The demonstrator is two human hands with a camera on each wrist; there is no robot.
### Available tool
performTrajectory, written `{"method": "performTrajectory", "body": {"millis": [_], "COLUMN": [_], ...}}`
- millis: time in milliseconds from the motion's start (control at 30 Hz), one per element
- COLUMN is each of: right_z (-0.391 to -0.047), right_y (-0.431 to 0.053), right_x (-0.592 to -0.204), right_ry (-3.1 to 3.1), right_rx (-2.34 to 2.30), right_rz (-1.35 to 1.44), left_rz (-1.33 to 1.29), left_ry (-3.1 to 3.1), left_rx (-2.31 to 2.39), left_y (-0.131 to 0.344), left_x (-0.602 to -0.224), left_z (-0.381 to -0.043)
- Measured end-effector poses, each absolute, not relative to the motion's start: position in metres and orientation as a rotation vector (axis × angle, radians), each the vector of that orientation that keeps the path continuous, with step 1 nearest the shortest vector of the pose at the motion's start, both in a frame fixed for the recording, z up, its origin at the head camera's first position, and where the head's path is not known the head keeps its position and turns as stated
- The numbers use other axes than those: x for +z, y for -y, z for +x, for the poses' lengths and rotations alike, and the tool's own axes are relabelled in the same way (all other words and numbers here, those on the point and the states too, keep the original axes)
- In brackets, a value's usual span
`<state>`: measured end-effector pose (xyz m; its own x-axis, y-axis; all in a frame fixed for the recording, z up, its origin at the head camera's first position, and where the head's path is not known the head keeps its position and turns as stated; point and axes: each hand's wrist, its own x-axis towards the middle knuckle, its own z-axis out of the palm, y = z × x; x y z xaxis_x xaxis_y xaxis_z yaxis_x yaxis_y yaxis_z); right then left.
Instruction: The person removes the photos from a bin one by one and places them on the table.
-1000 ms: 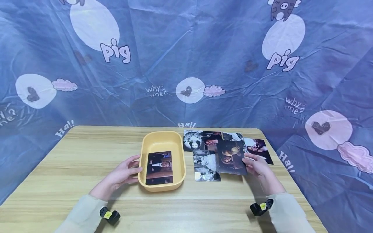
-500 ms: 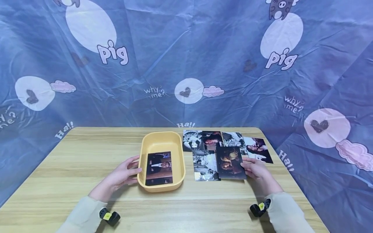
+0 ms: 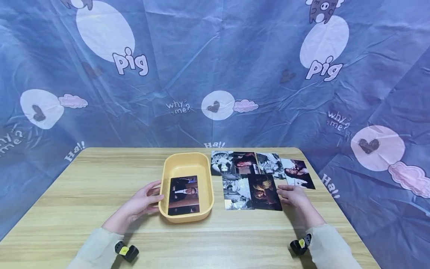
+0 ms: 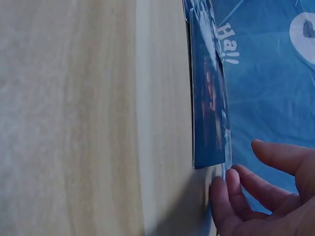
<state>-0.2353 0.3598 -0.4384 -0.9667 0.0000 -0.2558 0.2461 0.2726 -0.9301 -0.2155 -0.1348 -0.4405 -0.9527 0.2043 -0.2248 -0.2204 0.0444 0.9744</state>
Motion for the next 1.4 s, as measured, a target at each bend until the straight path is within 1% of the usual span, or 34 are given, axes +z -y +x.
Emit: {"method": "performTrajectory", "body": {"millis": [200, 333, 633, 800, 967, 1133, 1400], "right_z": [-0.232, -0.234, -0.247, -0.257, -0.263, -0.263, -0.256], "right_y": [-0.351, -0.332, -0.265, -0.221, -0.180, -0.141, -0.101], "right_x": [-0.430, -0.420, -0.390, -0.379, -0.383, -0.389, -0.405], "right_ry": [-2.411, -2.415, -2.157, -2.060, -2.004, -1.936, -1.960], "right_rx": [-1.707, -1.748, -2.044, -2.111, -2.133, -2.138, -2.049], "right_rz": [0.200, 0.146, -0.012, -0.023, -0.055, -0.066, -0.039], "left_rz": [-0.029, -0.031, -0.045, -0.038, -0.047, -0.046, -0.040], "left_ry": [-2.035, -2.039, -2.038, -2.034, -2.033, -2.032, -2.030], "left_rx": [1.971, 1.972, 1.980, 1.975, 1.977, 1.978, 1.983], "left_y": [0.135, 0.135, 0.135, 0.135, 0.134, 0.133, 0.134], "left_x": [-0.440, -0.441, -0.442, -0.441, -0.441, -0.440, -0.441], "left_z": [-0.215, -0.215, -0.215, -0.215, -0.214, -0.215, -0.216]}}
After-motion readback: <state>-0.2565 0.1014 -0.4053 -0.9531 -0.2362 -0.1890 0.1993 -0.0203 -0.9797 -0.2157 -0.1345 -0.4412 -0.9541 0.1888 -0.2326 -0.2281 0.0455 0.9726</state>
